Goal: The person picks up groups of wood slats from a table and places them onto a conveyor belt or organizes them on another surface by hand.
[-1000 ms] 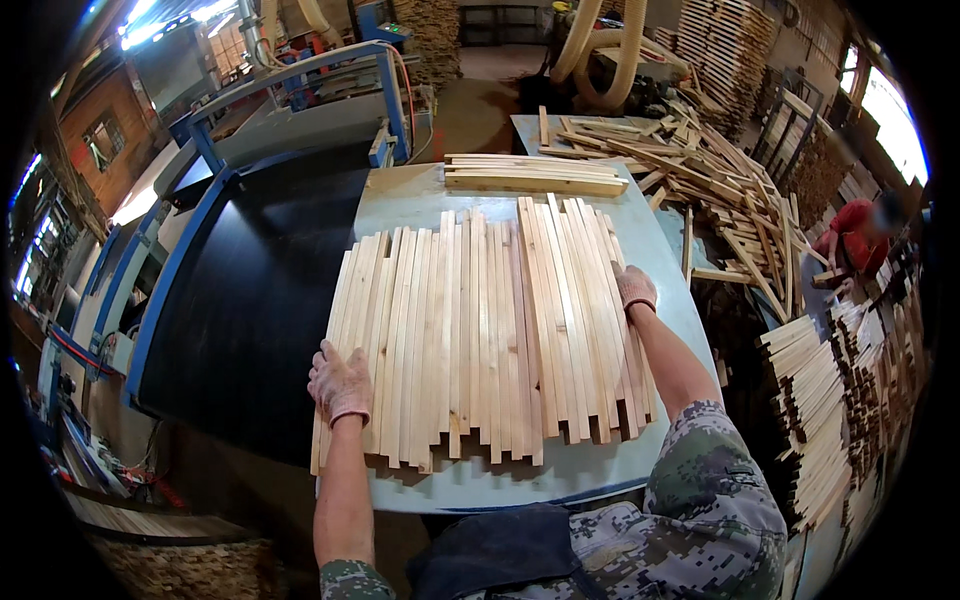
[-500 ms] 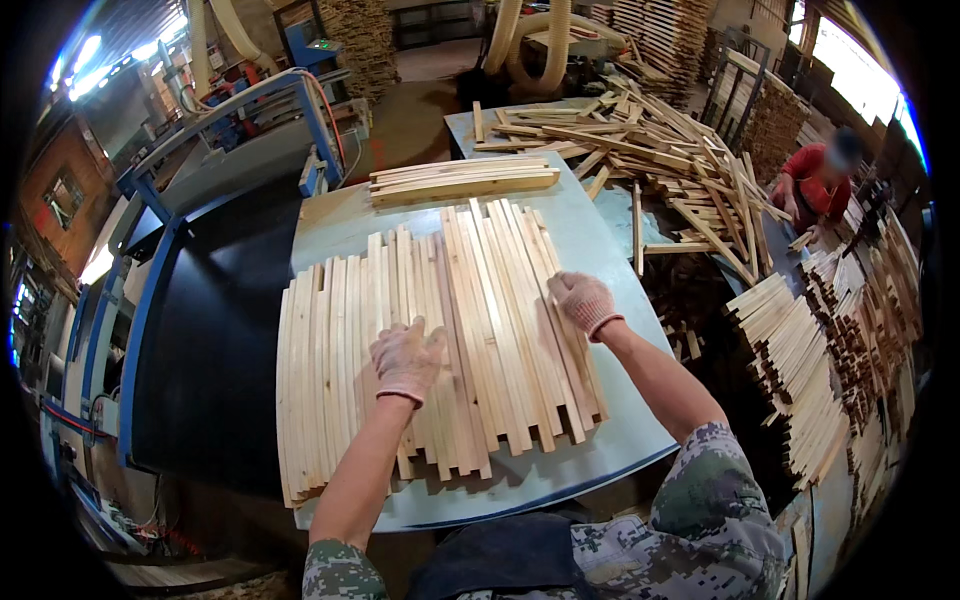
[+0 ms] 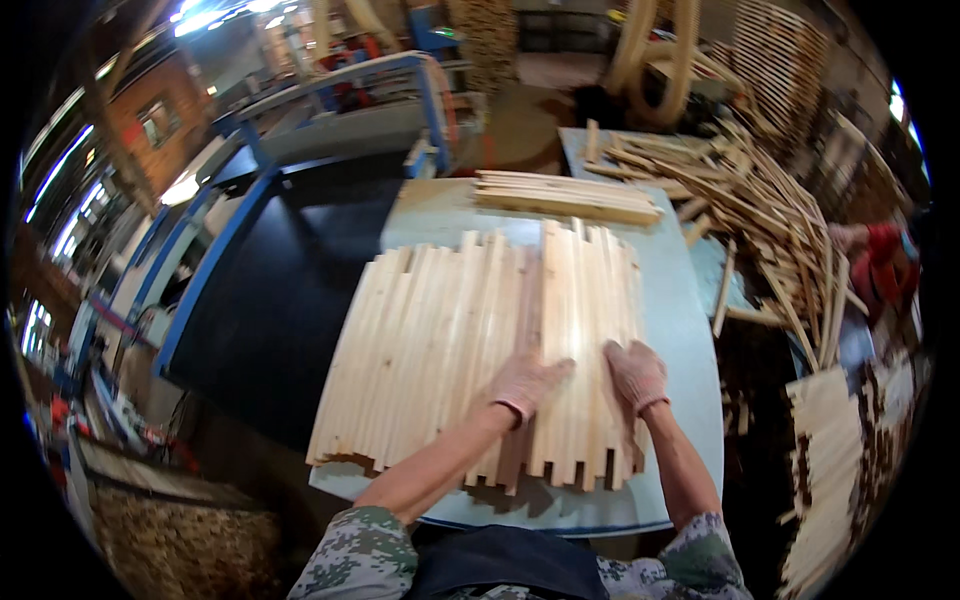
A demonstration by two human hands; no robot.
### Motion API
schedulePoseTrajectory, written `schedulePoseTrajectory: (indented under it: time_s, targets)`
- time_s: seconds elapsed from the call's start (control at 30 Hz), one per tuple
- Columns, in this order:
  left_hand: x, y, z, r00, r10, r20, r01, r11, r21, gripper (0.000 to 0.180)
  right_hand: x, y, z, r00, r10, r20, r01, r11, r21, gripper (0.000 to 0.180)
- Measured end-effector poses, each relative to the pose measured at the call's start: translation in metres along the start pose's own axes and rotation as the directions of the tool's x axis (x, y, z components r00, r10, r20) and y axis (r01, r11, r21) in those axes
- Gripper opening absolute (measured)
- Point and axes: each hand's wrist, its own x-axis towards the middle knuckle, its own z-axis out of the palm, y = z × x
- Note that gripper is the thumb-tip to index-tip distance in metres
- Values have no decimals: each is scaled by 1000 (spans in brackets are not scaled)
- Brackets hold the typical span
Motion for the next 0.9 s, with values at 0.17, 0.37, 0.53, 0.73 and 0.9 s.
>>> schedulePoseTrajectory:
  time_s: [0.17,0.37,0.53,0.73,0.9]
  targets:
    - [-24,-5,-9,997,-59,-41,57,997,-55,78,-28,-22,-13,997,-49,-52,49,999,7,63]
    - [-43,-61,-55,985,-40,-166,-3,968,-252,79,-63,-107,-2,1000,-14,8,13,997,78,52]
    - [-90,-87,-177,956,17,-293,-81,974,-209,84,-91,-216,44,982,-190,-1,183,942,280,47]
    - [-161,-161,-352,907,104,-409,-209,952,-222,79,-137,-369,149,950,-300,88,257,908,330,46]
    - [-208,-234,-475,930,35,-367,-149,946,-287,66,-181,-477,237,904,-340,260,269,924,273,50]
